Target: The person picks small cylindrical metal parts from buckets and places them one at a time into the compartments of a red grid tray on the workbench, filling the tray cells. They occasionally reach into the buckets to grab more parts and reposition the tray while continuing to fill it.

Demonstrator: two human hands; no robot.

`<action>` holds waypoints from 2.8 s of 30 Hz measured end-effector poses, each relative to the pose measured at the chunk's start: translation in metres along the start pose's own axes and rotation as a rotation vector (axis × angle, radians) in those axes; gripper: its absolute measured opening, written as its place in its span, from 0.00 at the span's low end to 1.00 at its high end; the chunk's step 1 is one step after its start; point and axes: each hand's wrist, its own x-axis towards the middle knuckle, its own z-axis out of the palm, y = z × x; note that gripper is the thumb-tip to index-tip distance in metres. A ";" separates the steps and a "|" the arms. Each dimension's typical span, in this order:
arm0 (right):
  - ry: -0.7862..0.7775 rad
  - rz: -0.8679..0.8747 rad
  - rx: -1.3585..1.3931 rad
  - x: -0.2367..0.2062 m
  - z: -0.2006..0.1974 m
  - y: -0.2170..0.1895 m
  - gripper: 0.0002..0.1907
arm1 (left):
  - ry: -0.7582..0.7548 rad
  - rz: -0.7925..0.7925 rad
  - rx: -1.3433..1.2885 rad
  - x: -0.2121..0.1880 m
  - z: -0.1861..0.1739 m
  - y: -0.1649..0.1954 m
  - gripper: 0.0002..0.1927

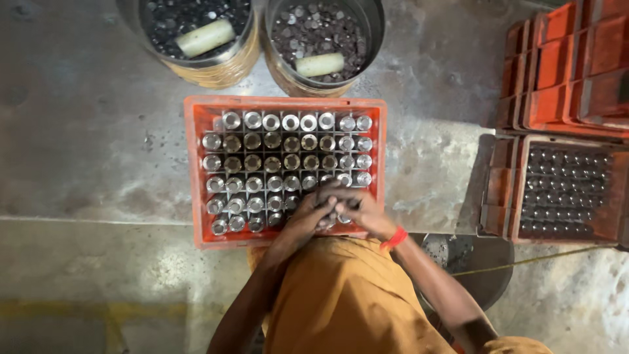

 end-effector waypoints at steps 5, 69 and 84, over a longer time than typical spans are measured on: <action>0.445 0.019 -0.044 -0.006 -0.009 0.013 0.13 | 0.260 -0.022 -0.158 0.003 -0.016 -0.024 0.20; 0.457 -0.359 -1.130 -0.057 -0.014 0.016 0.06 | 0.304 -0.111 -0.307 -0.026 -0.028 -0.021 0.12; 0.305 -0.317 -1.225 -0.027 -0.037 0.022 0.08 | 0.370 -0.084 -0.370 -0.031 -0.024 -0.027 0.12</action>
